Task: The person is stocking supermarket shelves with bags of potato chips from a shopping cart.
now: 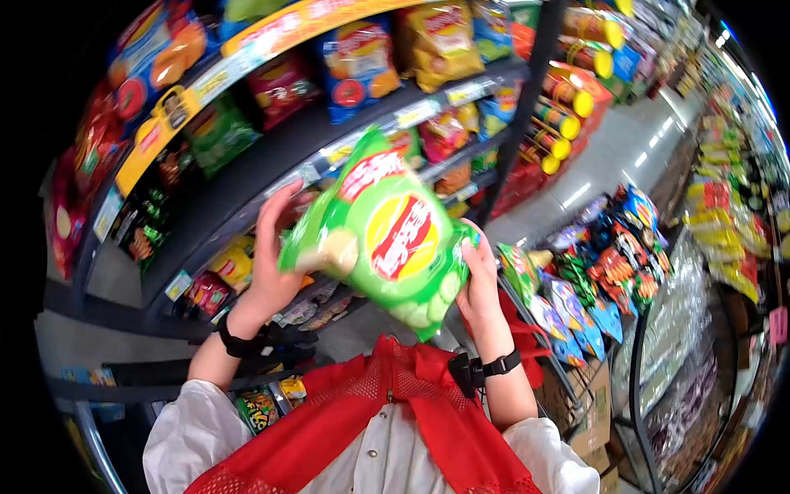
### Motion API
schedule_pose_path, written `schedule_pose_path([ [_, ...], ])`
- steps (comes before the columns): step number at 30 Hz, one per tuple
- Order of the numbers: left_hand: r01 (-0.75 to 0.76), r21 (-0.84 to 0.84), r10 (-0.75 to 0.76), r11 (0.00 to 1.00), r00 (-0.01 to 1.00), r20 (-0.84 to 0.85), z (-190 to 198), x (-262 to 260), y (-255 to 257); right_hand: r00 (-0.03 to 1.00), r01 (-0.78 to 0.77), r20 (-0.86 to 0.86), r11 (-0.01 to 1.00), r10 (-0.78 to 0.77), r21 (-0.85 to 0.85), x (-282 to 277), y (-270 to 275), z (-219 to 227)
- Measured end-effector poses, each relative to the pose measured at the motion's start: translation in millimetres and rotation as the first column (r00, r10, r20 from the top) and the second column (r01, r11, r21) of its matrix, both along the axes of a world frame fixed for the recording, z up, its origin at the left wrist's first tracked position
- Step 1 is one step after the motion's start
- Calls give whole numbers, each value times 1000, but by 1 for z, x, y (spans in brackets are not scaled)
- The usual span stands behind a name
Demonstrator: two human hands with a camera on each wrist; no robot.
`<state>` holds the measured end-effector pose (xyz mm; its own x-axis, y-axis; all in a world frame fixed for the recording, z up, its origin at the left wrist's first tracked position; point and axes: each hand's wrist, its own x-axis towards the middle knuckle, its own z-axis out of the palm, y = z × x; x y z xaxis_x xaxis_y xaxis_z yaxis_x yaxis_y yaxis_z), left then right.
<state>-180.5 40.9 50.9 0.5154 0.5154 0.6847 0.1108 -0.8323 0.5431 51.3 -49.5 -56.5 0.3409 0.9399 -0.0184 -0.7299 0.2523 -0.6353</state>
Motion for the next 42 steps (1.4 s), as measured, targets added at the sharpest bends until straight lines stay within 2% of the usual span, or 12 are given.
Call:
schedule_pose_path([
  [3,260,-718,-61,646,955,291,-32,-51,17,995,93,-52,994,-90,56,-44,37,7],
  [6,400,-812,40,425,888,459,-36,-80,22,1000,5,-2,994,-5,105,-86,55,15],
  [14,326,-764,409,557,693,594,-38,-141,30,898,-203,386,977,212,-65,-149,77,1],
  [18,65,-772,459,632,771,441,-42,-155,27,524,45,815,964,-245,261,-147,106,32],
  [21,-269,-574,412,774,901,134,-51,-154,27,82,-104,866,860,-493,500,-170,108,95],
  [23,-320,-523,385,790,923,16,-43,-147,20,-5,-265,858,828,-513,493,-192,112,113],
  [25,-314,-494,358,811,934,-6,-50,-143,19,1,-408,871,795,-491,449,-210,125,112],
  [28,-334,-482,339,810,938,-80,-59,-141,22,81,-456,993,883,-86,114,-223,127,111],
  [32,-238,-579,274,780,961,-27,-58,-137,18,99,-413,984,893,-149,177,-224,131,99],
  [37,-275,-537,312,798,950,-22,-49,-138,21,358,-330,933,939,29,98,-219,134,91],
  [39,-254,-537,233,804,966,-108,-45,-144,25,362,-354,931,931,49,89,-212,138,91],
  [42,-217,-592,214,776,974,-76,-50,-151,30,117,-398,991,910,-70,111,-193,139,103],
])
